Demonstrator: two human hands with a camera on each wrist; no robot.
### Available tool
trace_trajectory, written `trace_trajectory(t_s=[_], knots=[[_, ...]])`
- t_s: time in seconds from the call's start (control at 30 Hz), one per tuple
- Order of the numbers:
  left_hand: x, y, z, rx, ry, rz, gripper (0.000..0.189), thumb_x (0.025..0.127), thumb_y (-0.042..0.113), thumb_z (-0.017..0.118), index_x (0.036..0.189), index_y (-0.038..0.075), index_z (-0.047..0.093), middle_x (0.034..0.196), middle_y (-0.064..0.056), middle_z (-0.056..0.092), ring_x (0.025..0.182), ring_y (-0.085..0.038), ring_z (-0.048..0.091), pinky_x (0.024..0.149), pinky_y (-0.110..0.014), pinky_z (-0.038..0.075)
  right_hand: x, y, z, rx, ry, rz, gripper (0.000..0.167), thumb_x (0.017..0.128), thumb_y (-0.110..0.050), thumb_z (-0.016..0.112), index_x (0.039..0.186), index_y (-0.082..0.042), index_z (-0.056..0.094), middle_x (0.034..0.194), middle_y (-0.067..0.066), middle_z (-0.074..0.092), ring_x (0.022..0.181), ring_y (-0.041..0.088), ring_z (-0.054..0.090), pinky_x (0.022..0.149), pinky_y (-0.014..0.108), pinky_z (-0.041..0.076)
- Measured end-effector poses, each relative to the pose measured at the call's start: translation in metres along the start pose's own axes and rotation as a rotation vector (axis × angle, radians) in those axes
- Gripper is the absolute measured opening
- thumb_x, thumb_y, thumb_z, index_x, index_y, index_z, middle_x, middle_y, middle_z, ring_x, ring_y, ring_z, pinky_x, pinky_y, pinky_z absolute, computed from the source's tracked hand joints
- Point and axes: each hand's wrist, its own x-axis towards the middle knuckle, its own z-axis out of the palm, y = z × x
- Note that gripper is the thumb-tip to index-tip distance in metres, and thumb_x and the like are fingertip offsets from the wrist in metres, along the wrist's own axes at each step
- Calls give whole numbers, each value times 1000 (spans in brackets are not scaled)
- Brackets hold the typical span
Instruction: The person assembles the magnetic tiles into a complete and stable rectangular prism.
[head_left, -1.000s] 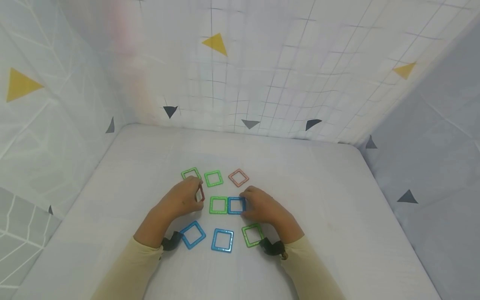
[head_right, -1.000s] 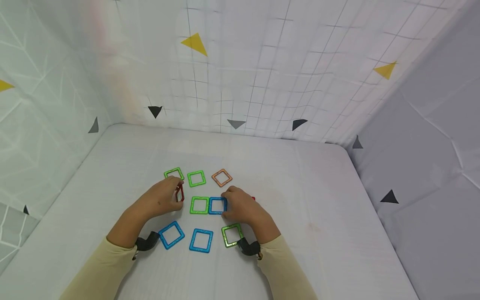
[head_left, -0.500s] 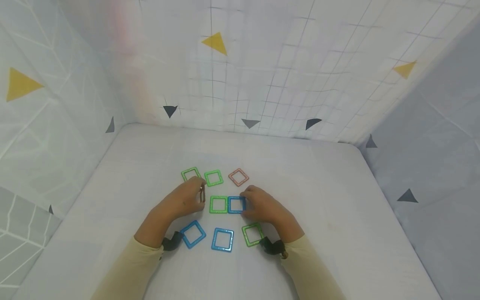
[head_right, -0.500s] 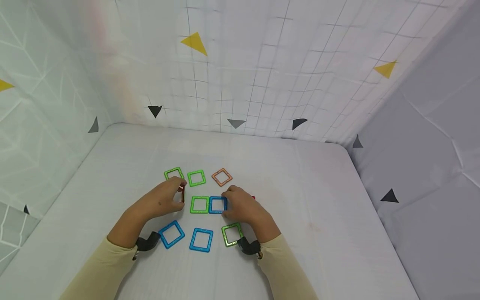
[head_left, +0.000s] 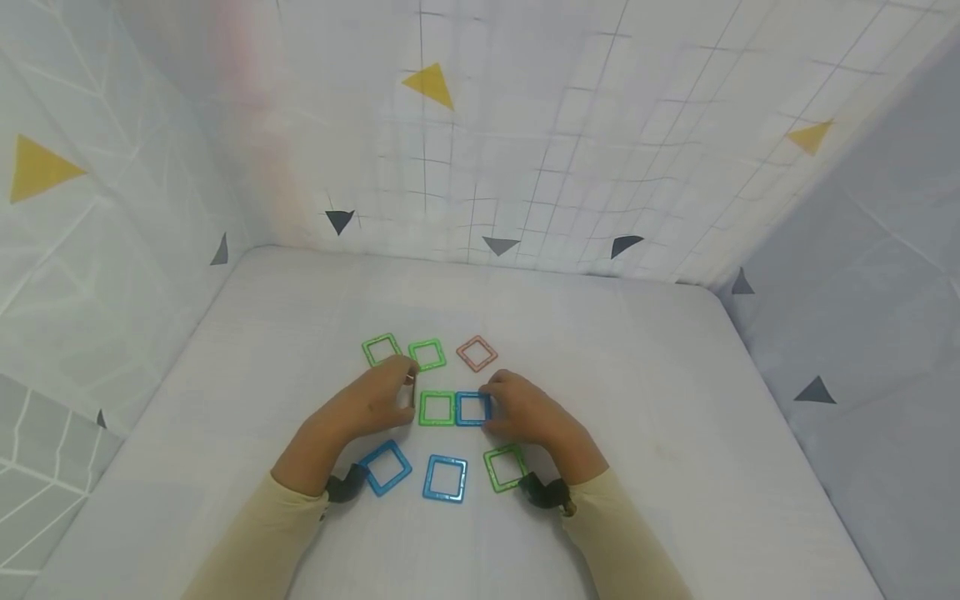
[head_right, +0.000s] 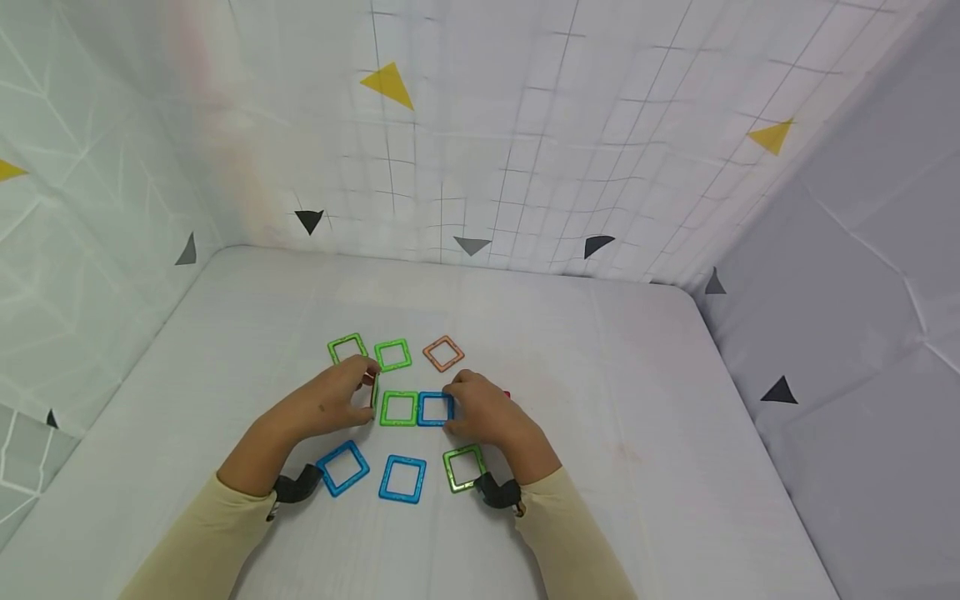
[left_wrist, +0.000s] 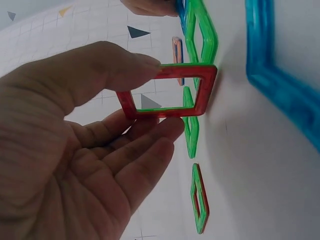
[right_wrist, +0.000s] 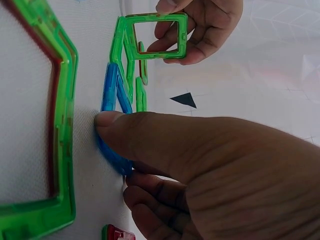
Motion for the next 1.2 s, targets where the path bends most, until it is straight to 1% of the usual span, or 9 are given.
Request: trace_trajectory(t_s=[0.2,0.3,0.43,0.67,0.93,1.07,1.2], knots=[[0,1,1,-14,-19,9,64,81,14,77,138,10,49,129,-5,61,125,-24,56,106,-43,48,0,1,0,2,3,-1,56,82,-32,81,134,-19,63,124,-3,60,105,12,56,97,34,54],[1,0,1,-22,-24,23,64,81,14,77,138,9,50,131,-5,61,126,-24,56,107,-43,48,0,0,0,5,4,-3,55,82,-32,81,133,-19,64,124,-3,60,105,13,56,97,35,54],[1,0,2,-19,-24,32,64,81,14,77,138,9,50,131,-6,61,126,-24,56,107,-43,48,0,0,0,0,4,-6,55,82,-32,81,132,-18,64,125,-2,60,105,13,56,98,35,53],[0,2,2,-14,-28,7,63,80,15,77,137,11,50,132,-4,61,127,-23,56,107,-43,47,1,0,0,3,2,2,55,82,-32,82,133,-18,64,124,-3,60,106,12,56,98,34,53],[0,2,2,9,-32,15,67,81,17,78,141,11,49,133,-5,61,127,-24,56,107,-43,47,0,-1,-3,4,-4,-5,55,83,-32,81,133,-18,64,124,-3,60,106,12,56,99,34,52],[1,1,1,27,-30,26,65,82,19,78,140,11,50,133,-5,61,127,-24,56,107,-44,48,0,-1,-3,4,-2,3,56,83,-35,80,134,-19,63,127,-3,61,112,14,57,102,36,51],[0,1,1,34,-35,20,65,82,19,78,140,12,51,133,-5,60,126,-23,56,106,-44,48,0,-3,-2,-3,5,12,57,85,-38,77,136,-18,61,131,-2,61,118,17,57,106,40,48]])
